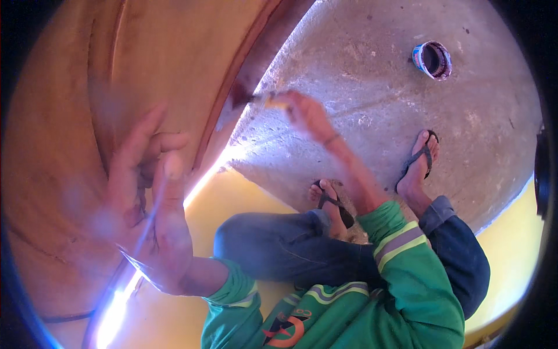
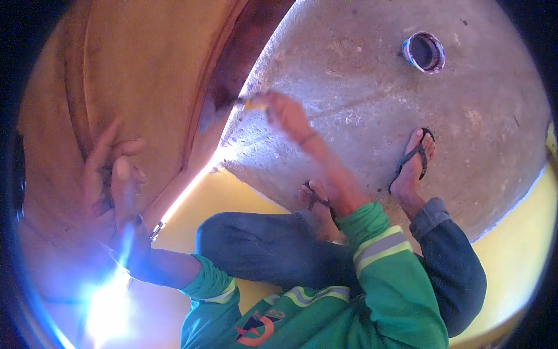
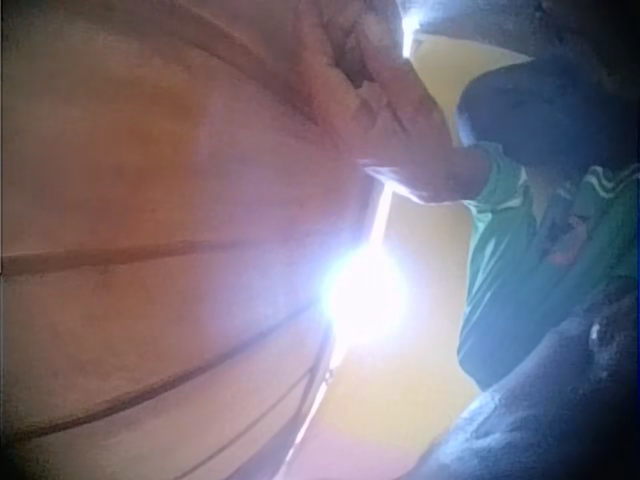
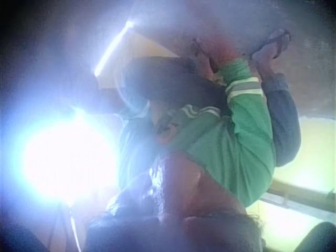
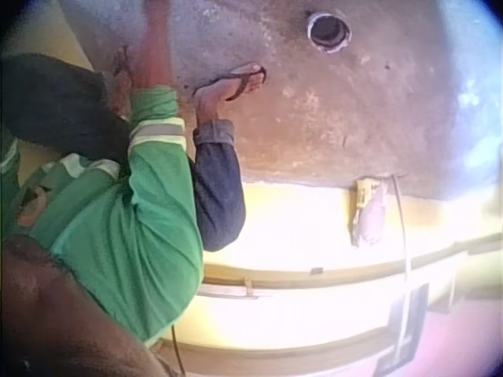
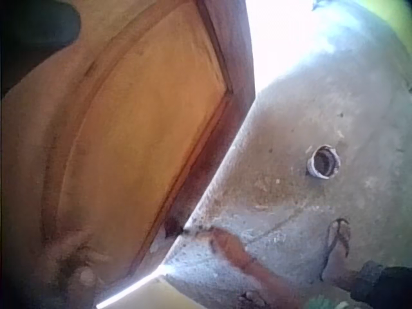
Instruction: The person applies stain to a wooden door using a brush, dipping the brush into a container on the floor and coating the panels and the bottom edge.
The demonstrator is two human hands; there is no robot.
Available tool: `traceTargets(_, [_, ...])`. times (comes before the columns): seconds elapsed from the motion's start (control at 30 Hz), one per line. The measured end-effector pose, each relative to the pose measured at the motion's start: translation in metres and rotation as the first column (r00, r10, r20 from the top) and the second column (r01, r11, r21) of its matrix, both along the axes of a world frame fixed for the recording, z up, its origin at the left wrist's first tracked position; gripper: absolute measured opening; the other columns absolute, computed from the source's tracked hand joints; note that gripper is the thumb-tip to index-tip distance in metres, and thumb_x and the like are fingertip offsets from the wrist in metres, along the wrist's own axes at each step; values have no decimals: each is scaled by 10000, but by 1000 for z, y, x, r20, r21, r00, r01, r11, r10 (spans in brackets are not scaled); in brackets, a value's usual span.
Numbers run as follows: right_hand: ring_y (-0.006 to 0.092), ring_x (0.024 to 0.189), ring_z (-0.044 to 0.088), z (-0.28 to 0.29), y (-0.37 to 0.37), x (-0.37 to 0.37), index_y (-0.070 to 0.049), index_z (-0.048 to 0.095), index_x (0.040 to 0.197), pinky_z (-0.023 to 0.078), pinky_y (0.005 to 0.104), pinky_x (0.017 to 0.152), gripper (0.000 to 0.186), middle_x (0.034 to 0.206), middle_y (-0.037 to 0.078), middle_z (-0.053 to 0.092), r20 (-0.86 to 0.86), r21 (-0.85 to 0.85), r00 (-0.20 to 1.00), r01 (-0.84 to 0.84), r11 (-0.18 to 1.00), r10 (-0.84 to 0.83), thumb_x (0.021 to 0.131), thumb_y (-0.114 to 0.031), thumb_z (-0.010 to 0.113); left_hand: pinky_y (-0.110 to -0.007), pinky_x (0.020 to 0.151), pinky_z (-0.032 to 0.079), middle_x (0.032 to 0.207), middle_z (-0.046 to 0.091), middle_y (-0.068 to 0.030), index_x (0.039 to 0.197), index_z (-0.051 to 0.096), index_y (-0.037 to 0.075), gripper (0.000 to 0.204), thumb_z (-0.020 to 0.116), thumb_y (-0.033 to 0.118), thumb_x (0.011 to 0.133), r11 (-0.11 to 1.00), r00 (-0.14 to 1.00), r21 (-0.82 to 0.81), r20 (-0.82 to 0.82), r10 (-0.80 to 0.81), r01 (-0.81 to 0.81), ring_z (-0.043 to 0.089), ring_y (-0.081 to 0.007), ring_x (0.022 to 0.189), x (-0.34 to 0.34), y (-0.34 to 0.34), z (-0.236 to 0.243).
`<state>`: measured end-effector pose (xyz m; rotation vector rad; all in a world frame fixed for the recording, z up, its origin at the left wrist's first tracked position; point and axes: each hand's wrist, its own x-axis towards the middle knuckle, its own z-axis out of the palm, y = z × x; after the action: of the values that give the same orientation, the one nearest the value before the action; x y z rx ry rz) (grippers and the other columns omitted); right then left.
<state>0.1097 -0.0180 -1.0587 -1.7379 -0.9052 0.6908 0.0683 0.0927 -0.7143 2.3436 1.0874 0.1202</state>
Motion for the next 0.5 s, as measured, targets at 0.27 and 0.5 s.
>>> traceTargets(0.27, [322, 854, 642, 0, -28, 41, -113, 628, 1119, 525, 405, 729, 309, 958, 116, 644, -5, -63, 986, 169, 984, -169, 827, -15, 607, -235, 774, 448, 1087, 637, -73, 1370, 505, 52, 417, 504, 234, 994, 1000, 997, -29, -82, 6, -8, 535, -87, 806, 0, 3, 13])
traceTargets(0.5, [346, 892, 640, -14, -13, 12, -128, 643, 1134, 523, 423, 776, 361, 961, 132, 641, 41, -27, 999, -22, 999, 23, 794, -13, 606, -261, 665, 481, 862, 673, -71, 1182, 659, 21, 311, 645, 45, 873, 999, 994, -29, 101, 34, -31, 587, -112, 722, 37, -8, -11])
